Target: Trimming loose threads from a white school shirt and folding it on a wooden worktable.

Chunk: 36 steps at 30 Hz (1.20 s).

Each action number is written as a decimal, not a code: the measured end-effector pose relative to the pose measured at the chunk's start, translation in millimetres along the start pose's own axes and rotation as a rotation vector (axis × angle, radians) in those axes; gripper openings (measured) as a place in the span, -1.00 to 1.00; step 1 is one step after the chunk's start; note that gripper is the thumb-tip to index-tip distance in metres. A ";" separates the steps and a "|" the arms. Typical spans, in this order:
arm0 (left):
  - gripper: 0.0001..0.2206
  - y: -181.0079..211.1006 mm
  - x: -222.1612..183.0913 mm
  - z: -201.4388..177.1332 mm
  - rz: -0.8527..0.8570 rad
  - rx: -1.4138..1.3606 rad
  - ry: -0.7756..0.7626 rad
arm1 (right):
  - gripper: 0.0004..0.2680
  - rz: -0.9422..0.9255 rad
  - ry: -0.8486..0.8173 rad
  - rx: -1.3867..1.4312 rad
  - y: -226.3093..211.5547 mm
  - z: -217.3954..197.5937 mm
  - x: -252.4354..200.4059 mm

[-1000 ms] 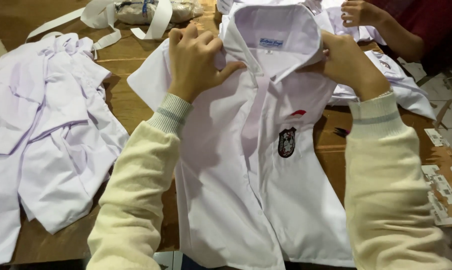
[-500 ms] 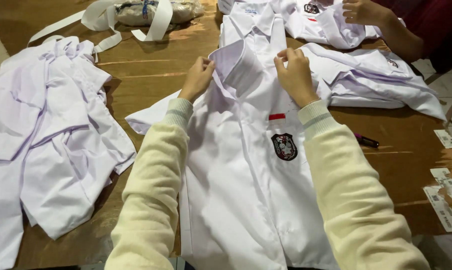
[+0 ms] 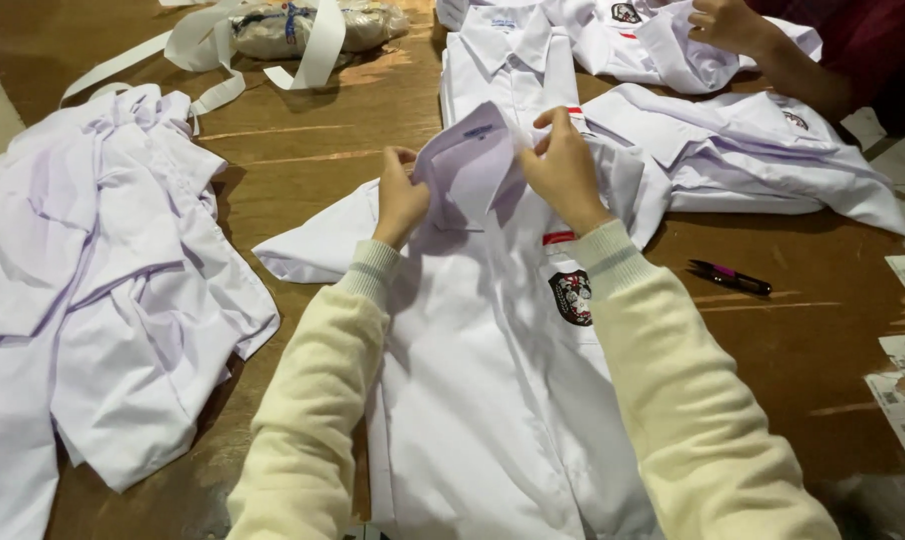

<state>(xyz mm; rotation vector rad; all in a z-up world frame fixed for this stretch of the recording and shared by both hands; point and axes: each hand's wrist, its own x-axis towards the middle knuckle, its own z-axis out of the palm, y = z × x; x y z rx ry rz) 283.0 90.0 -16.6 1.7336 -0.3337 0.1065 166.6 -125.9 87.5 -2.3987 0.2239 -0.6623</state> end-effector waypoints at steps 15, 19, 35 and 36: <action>-0.76 -3.6 -81.1 2.0 0.620 0.199 0.130 | -0.67 -0.418 0.298 0.038 96.4 32.1 -79.0; -0.74 -1.0 -84.0 -6.8 0.566 0.054 0.121 | -0.72 -0.404 0.217 0.175 113.9 26.8 -77.4; -0.94 14.7 -33.3 -24.6 0.273 0.071 -0.066 | -0.90 0.026 -0.117 0.417 107.1 -3.2 -48.5; -0.94 20.9 -31.4 -25.7 0.207 0.054 -0.092 | -0.90 0.061 -0.147 0.476 111.4 -0.8 -44.2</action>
